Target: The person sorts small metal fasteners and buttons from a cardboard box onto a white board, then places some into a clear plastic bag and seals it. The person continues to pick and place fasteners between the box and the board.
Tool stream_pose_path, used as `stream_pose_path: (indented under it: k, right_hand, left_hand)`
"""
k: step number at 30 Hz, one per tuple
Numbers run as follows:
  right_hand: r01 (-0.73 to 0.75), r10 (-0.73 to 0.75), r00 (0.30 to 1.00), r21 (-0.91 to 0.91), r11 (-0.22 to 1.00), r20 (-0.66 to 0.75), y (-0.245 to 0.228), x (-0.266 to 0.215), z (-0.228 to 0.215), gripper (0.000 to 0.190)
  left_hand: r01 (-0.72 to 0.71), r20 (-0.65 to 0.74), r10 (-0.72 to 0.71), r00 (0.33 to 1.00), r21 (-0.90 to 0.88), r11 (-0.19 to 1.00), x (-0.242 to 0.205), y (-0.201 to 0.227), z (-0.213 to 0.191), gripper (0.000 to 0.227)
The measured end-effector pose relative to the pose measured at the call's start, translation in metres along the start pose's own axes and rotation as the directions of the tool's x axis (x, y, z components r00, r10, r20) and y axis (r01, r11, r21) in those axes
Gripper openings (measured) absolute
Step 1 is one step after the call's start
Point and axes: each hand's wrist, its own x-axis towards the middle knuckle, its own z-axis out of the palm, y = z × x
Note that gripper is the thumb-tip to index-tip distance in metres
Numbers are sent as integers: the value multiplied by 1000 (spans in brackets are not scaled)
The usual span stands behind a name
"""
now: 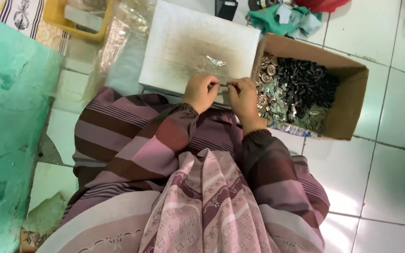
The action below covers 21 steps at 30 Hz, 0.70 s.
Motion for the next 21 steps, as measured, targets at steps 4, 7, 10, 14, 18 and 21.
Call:
stream_pose_path:
  k: [4, 7, 10, 14, 18, 21]
  right_hand:
    - [20, -23, 999, -73, 997, -40, 1, 30, 31, 10]
    - [39, -49, 997, -175, 984, -52, -3, 42, 42, 10]
    - [33, -53, 996, -267, 963, -70, -4, 47, 48, 9]
    - [-12, -31, 992, -339, 941, -123, 8, 45, 55, 12]
    - [-22, -39, 984, -339, 941, -172, 11, 43, 59, 16]
    - [-12, -59, 978, -339, 941, -198, 12, 41, 63, 16]
  left_hand:
    - [-88, -54, 100, 994, 189, 978, 28, -8, -32, 4]
    - [-42, -88, 64, 994, 224, 974, 31, -9, -39, 14]
    - [-55, -76, 77, 994, 252, 966, 27, -16, -34, 12]
    - [-97, -53, 125, 991, 369, 924, 26, -21, -21, 11]
    - [-90, -34, 114, 993, 408, 909, 26, -33, -4, 11]
    - [-85, -1, 94, 996, 407, 910, 26, -20, -16, 12]
